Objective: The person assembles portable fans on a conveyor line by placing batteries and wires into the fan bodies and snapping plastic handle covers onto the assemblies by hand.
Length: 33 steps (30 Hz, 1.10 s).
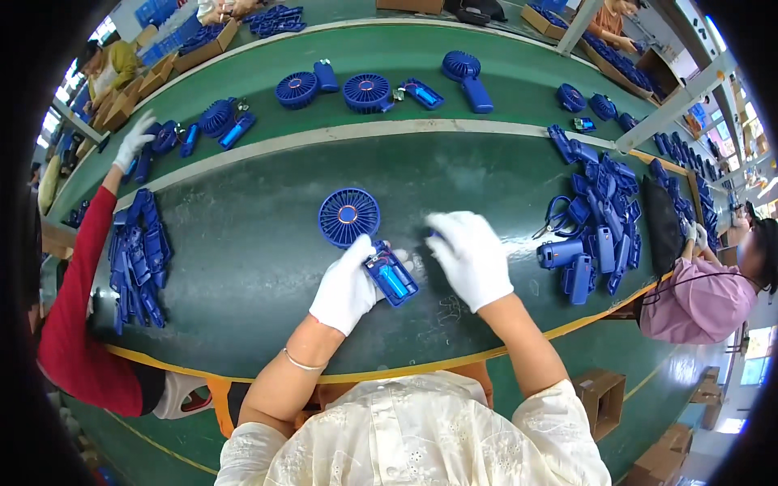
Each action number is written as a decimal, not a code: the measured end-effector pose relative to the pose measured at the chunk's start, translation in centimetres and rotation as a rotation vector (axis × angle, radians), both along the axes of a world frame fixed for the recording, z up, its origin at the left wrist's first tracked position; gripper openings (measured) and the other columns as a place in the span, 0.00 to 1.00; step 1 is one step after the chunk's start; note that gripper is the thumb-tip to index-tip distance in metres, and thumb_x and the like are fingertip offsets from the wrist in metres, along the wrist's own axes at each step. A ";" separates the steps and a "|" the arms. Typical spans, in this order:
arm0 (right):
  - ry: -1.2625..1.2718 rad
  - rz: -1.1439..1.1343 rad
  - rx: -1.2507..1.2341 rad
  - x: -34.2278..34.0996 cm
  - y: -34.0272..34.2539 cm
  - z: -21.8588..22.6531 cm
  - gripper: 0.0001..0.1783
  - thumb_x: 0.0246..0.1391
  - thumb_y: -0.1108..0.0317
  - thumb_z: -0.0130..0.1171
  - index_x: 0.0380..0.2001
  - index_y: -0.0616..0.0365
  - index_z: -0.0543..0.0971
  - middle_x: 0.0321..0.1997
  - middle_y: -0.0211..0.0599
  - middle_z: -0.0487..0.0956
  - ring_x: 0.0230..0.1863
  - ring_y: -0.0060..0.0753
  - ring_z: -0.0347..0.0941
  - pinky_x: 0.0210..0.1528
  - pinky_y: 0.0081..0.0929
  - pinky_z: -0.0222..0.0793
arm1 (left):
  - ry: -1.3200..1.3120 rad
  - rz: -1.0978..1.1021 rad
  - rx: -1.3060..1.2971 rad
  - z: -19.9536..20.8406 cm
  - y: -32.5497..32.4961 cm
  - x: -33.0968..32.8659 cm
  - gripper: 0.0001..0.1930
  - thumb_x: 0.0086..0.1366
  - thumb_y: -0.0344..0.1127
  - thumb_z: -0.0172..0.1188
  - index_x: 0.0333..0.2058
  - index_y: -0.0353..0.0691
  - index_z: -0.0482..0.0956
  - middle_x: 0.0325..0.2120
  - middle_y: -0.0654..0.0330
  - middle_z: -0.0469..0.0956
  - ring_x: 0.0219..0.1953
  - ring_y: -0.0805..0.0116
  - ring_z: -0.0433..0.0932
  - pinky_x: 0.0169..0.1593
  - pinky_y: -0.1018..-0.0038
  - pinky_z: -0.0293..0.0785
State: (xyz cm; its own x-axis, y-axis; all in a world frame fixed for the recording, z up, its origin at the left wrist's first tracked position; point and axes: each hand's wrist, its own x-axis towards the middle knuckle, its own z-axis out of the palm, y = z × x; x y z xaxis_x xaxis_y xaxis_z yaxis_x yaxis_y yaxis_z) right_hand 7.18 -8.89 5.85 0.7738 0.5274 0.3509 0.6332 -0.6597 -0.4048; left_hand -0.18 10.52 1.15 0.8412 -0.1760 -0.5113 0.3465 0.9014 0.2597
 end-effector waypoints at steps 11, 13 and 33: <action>0.105 0.452 -0.051 0.7 3.7 0.0 0.03 0.53 0.66 0.60 0.30 0.52 0.79 0.33 0.38 0.75 0.38 0.45 0.74 0.42 0.39 0.72 | -0.166 -0.096 0.195 -0.1 0.1 -0.9 0.15 0.74 0.39 0.53 0.52 0.35 0.72 0.46 0.58 0.76 0.45 0.66 0.79 0.48 0.64 0.80; 0.144 0.488 -0.098 1.3 3.5 -0.1 0.04 0.54 0.66 0.60 0.30 0.54 0.79 0.33 0.40 0.76 0.39 0.47 0.74 0.43 0.41 0.72 | -0.187 -0.144 0.204 0.3 0.4 -1.1 0.15 0.74 0.39 0.55 0.52 0.35 0.73 0.45 0.59 0.77 0.44 0.67 0.80 0.48 0.63 0.80; 0.045 0.468 -0.010 0.4 2.9 -2.1 0.03 0.51 0.69 0.63 0.31 0.55 0.80 0.31 0.40 0.77 0.36 0.46 0.76 0.40 0.40 0.72 | -0.190 -0.234 0.475 -1.1 0.6 -1.1 0.16 0.72 0.39 0.57 0.53 0.36 0.74 0.45 0.61 0.77 0.46 0.74 0.76 0.49 0.71 0.76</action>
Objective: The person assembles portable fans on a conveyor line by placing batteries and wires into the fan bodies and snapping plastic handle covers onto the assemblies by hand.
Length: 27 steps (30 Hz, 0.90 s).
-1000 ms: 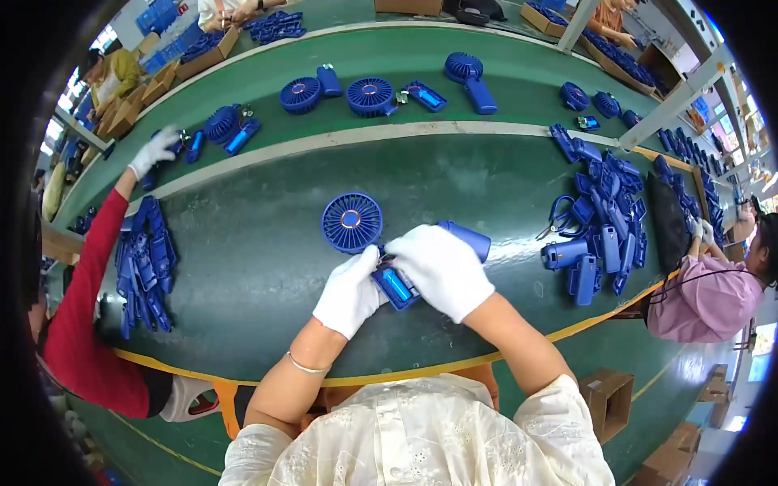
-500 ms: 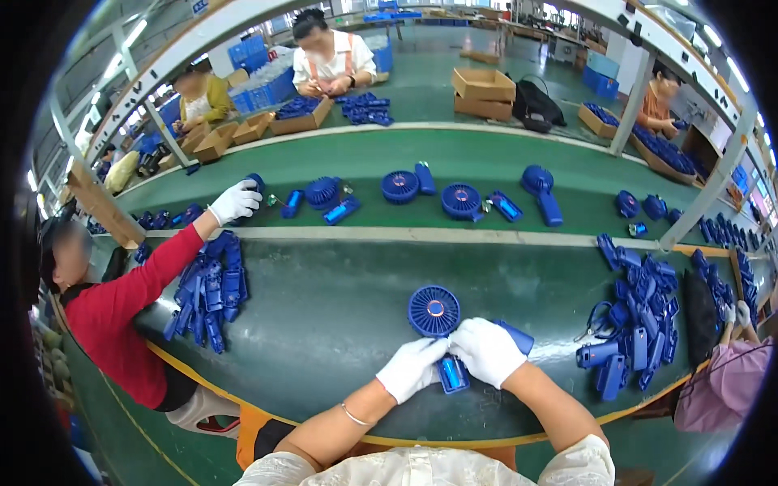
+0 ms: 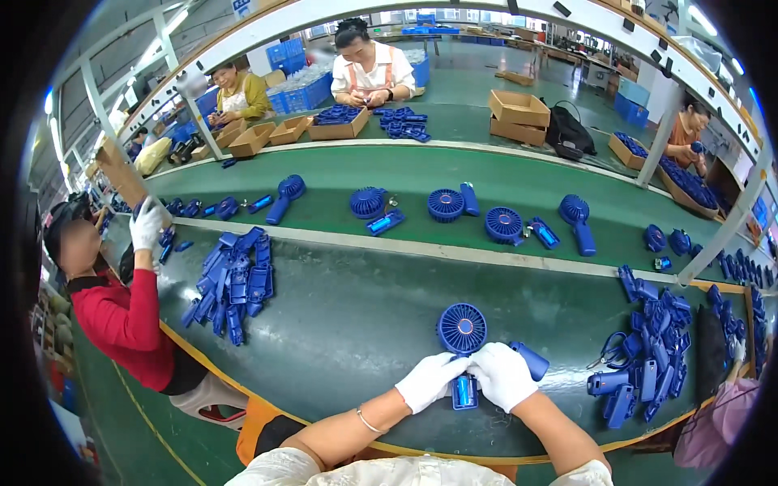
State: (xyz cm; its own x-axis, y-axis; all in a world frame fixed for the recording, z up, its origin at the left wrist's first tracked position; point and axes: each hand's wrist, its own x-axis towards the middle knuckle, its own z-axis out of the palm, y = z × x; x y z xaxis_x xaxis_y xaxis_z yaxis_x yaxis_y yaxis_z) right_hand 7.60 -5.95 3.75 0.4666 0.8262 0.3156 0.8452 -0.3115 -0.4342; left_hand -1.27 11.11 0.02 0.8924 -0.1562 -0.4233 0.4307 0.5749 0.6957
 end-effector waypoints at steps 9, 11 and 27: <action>-0.062 -0.087 0.052 -0.4 0.2 0.6 0.04 0.52 0.69 0.63 0.32 0.53 0.80 0.32 0.40 0.77 0.36 0.46 0.76 0.40 0.39 0.72 | -0.071 -0.089 0.048 1.1 0.3 0.0 0.18 0.72 0.34 0.55 0.58 0.36 0.68 0.52 0.60 0.74 0.54 0.71 0.75 0.59 0.67 0.74; -0.053 -0.101 0.036 -0.3 0.1 0.1 0.04 0.52 0.69 0.63 0.32 0.53 0.80 0.32 0.40 0.77 0.36 0.46 0.76 0.40 0.39 0.72 | -0.065 -0.095 0.045 0.9 0.1 0.0 0.18 0.72 0.33 0.55 0.58 0.36 0.68 0.52 0.60 0.74 0.54 0.70 0.75 0.59 0.68 0.74; 0.031 -0.340 0.237 -1.1 -1.3 2.4 0.07 0.52 0.71 0.62 0.36 0.56 0.82 0.34 0.41 0.80 0.39 0.46 0.77 0.43 0.36 0.74 | -0.232 0.190 0.057 3.7 1.0 0.0 0.20 0.71 0.32 0.55 0.59 0.35 0.65 0.53 0.50 0.75 0.54 0.57 0.77 0.57 0.59 0.77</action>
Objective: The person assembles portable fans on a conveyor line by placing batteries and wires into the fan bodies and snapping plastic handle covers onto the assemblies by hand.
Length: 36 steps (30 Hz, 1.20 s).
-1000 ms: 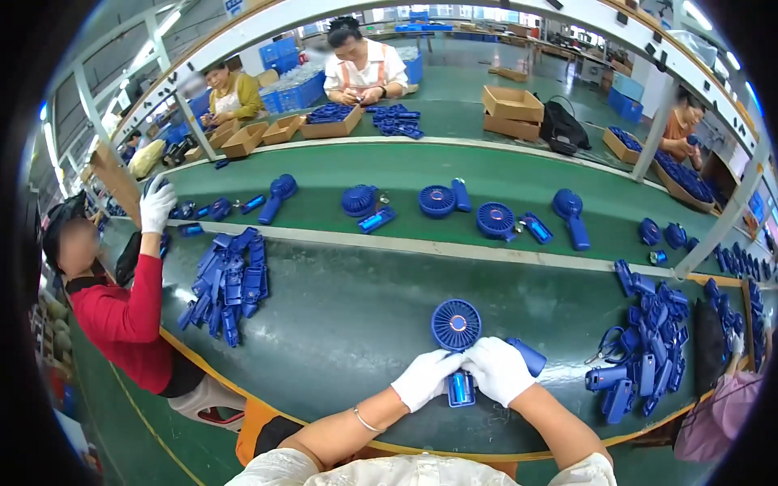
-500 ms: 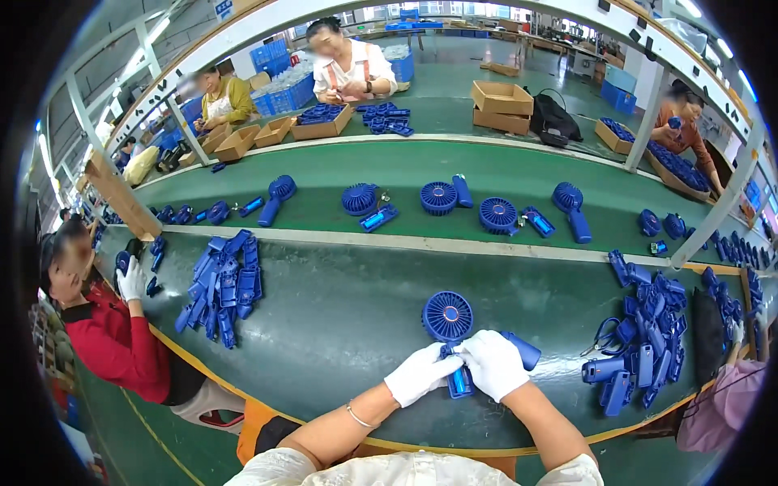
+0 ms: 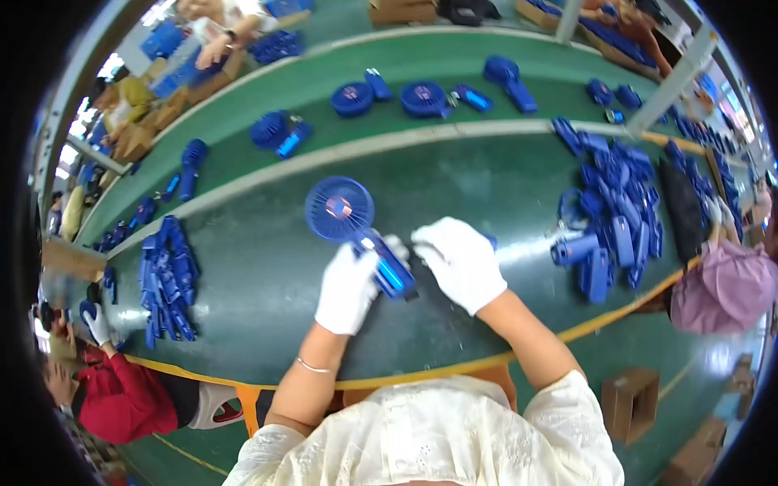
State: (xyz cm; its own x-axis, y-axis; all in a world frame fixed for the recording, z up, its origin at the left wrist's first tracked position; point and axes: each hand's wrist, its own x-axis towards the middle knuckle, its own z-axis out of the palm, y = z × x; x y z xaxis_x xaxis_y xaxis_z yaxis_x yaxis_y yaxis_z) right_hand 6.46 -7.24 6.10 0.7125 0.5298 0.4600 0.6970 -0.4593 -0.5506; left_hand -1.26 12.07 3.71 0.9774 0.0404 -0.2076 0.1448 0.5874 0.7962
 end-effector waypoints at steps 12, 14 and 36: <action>0.054 0.083 0.007 -2.4 1.6 -1.1 0.14 0.52 0.72 0.63 0.44 0.52 0.82 0.32 0.36 0.77 0.34 0.41 0.76 0.38 0.34 0.72 | -0.027 0.092 0.118 -0.5 -1.3 0.7 0.19 0.73 0.27 0.46 0.60 0.33 0.61 0.57 0.45 0.72 0.59 0.52 0.74 0.62 0.59 0.72; -0.024 0.060 -0.015 -2.8 2.1 -1.3 0.15 0.52 0.73 0.63 0.45 0.51 0.82 0.32 0.36 0.75 0.34 0.42 0.75 0.36 0.35 0.72 | -0.034 0.095 0.132 0.1 -1.5 0.2 0.19 0.73 0.27 0.45 0.61 0.33 0.61 0.55 0.50 0.74 0.57 0.60 0.76 0.60 0.67 0.73; 0.001 -0.248 -0.385 -2.7 -4.9 -0.4 0.36 0.35 0.70 0.74 0.53 0.56 0.76 0.54 0.46 0.76 0.57 0.54 0.70 0.59 0.45 0.66 | -0.101 0.063 0.183 -1.3 -1.0 -0.4 0.21 0.74 0.27 0.47 0.63 0.33 0.60 0.56 0.51 0.74 0.58 0.60 0.76 0.59 0.68 0.74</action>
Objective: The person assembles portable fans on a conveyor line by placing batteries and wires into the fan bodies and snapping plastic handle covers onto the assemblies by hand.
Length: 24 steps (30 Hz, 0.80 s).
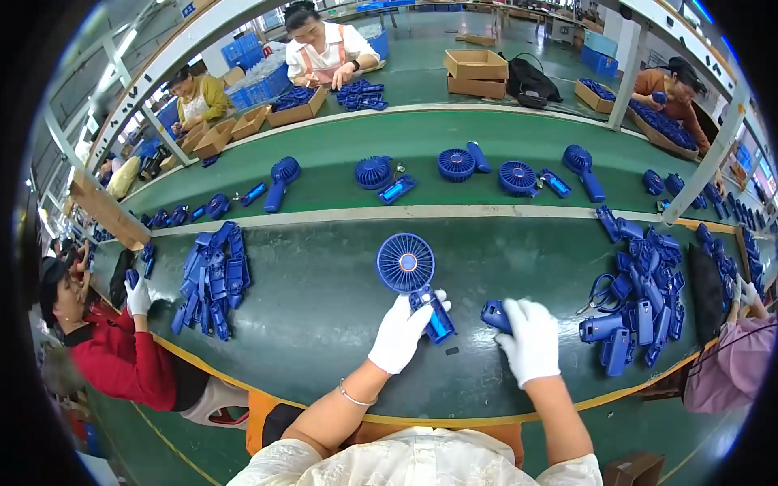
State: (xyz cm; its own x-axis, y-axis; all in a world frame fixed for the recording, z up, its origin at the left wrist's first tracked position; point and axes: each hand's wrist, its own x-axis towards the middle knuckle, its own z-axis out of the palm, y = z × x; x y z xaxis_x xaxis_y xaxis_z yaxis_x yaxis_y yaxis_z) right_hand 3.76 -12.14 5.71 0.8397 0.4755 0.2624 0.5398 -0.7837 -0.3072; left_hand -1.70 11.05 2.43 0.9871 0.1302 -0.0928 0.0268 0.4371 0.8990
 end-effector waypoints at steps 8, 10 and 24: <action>0.072 0.076 -0.019 1.8 -0.9 -0.2 0.30 0.40 0.66 0.71 0.50 0.57 0.76 0.48 0.47 0.77 0.50 0.53 0.73 0.54 0.43 0.69 | 0.007 0.090 -0.030 0.9 0.7 0.7 0.21 0.73 0.30 0.50 0.62 0.33 0.61 0.58 0.49 0.72 0.58 0.56 0.75 0.59 0.64 0.75; 0.057 0.045 0.110 1.0 0.4 -0.2 0.29 0.42 0.66 0.70 0.51 0.58 0.77 0.48 0.48 0.77 0.50 0.53 0.74 0.54 0.41 0.71 | 0.012 0.085 0.026 0.8 0.4 0.9 0.20 0.74 0.30 0.48 0.61 0.33 0.62 0.57 0.49 0.72 0.59 0.55 0.75 0.59 0.64 0.75; 0.200 0.093 0.342 -1.2 8.5 -0.3 0.31 0.47 0.67 0.68 0.58 0.52 0.77 0.46 0.47 0.77 0.44 0.48 0.78 0.47 0.36 0.76 | 0.042 -0.012 0.644 1.4 1.5 0.6 0.21 0.68 0.30 0.50 0.59 0.36 0.69 0.50 0.54 0.78 0.52 0.63 0.77 0.58 0.69 0.70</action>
